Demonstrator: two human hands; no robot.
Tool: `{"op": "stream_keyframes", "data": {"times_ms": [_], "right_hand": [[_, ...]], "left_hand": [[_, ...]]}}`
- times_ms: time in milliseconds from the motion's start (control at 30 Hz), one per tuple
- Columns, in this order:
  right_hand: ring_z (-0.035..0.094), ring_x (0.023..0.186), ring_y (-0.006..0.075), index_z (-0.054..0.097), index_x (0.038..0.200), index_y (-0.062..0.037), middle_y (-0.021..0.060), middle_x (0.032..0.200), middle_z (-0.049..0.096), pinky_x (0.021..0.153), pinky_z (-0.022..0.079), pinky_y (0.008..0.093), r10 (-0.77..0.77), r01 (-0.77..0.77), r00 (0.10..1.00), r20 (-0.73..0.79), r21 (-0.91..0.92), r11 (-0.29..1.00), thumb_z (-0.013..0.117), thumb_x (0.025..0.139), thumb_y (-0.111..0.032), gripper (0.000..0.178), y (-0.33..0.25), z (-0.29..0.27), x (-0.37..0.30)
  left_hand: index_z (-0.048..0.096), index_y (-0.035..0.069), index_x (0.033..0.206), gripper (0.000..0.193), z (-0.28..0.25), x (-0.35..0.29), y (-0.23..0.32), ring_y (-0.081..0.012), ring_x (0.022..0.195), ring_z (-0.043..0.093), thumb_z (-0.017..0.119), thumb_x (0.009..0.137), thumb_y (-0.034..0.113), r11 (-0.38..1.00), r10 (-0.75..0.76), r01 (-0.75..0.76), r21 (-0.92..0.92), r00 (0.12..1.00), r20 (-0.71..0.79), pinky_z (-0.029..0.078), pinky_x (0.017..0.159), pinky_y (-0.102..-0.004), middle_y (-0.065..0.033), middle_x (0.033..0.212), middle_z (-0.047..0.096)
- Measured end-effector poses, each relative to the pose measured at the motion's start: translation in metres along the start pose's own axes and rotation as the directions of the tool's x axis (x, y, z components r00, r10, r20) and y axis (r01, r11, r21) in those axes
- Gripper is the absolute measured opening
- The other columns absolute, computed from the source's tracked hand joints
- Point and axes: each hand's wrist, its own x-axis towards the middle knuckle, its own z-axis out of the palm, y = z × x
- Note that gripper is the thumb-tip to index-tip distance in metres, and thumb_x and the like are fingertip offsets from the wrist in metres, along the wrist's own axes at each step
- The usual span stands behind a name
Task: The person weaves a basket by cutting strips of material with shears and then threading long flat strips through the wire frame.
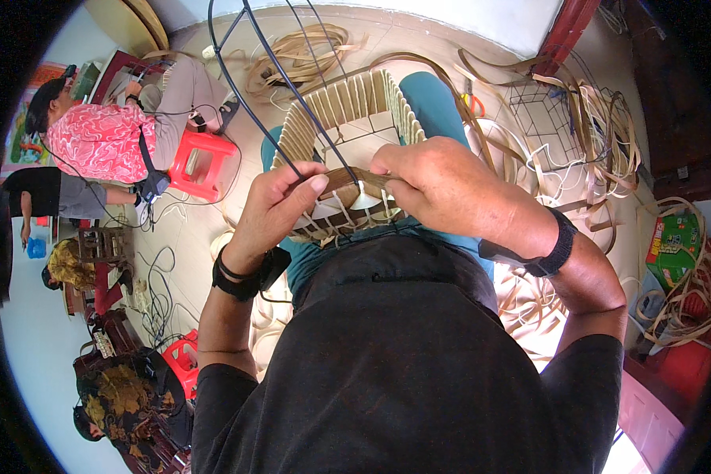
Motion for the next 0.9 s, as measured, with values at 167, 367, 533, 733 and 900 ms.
{"op": "stream_keyframes", "data": {"times_ms": [167, 367, 533, 733, 900], "right_hand": [[0.061, 0.059, 0.0262, 0.060, 0.094, -0.0026, 0.0113, 0.066, 0.060, 0.056, 0.045, 0.0348, -0.006, 0.005, 1.000, 0.015, 0.020, 1.000, 0.060, 0.079, 0.002, 0.015, 0.006, -0.001, 0.002], [0.054, 0.053, 0.0145, 0.062, 0.094, -0.0018, 0.0064, 0.061, 0.057, 0.052, 0.042, 0.0297, 0.180, -0.194, 0.974, 0.135, 0.102, 0.976, 0.060, 0.080, 0.000, 0.014, 0.013, -0.008, 0.015], [0.052, 0.055, 0.0124, 0.063, 0.094, -0.0015, 0.0063, 0.063, 0.056, 0.051, 0.039, 0.0286, 0.037, -0.044, 0.997, 0.064, 0.113, 0.993, 0.062, 0.079, 0.000, 0.015, 0.019, -0.003, 0.018], [0.061, 0.062, 0.0308, 0.062, 0.098, -0.0015, 0.0171, 0.068, 0.059, 0.059, 0.046, 0.0375, 0.163, -0.172, 0.975, 0.148, 0.045, 0.984, 0.062, 0.081, -0.005, 0.018, -0.003, -0.016, 0.001], [0.065, 0.075, 0.0344, 0.057, 0.118, 0.0000, 0.0202, 0.088, 0.065, 0.064, 0.050, 0.0395, 0.074, -0.074, 0.995, 0.068, -0.007, 0.997, 0.064, 0.079, 0.000, 0.039, -0.038, -0.016, -0.019]], "left_hand": [[0.067, -0.001, 0.097, 0.018, 0.005, 0.006, -0.010, -0.0008, 0.064, 0.046, 0.060, 0.094, 0.015, 0.999, -0.035, 0.034, -0.019, 0.999, -0.017, 0.037, 0.055, -0.0181, 0.0059, 0.072, 0.057], [0.068, 0.000, 0.095, 0.016, 0.002, 0.008, -0.017, -0.0002, 0.062, 0.047, 0.062, 0.093, 0.014, 1.000, -0.006, 0.006, 0.003, 0.998, -0.056, 0.038, 0.054, -0.0178, 0.0069, 0.070, 0.059], [0.069, -0.001, 0.094, 0.015, 0.003, 0.004, -0.015, -0.0001, 0.063, 0.049, 0.064, 0.091, 0.013, 0.999, 0.015, -0.019, -0.037, 0.995, -0.101, 0.040, 0.055, -0.0173, 0.0063, 0.071, 0.060], [0.069, -0.001, 0.092, 0.017, 0.010, 0.006, -0.013, -0.0012, 0.059, 0.047, 0.068, 0.088, 0.015, 0.999, 0.041, -0.040, 0.016, 0.996, -0.080, 0.039, 0.051, -0.0201, 0.0042, 0.065, 0.059], [0.068, 0.001, 0.095, 0.023, 0.011, -0.005, -0.011, -0.0156, 0.058, 0.058, 0.070, 0.084, 0.021, 0.927, 0.217, -0.150, 0.343, 0.963, -0.163, 0.045, 0.054, -0.0289, -0.0074, 0.067, 0.062]]}}
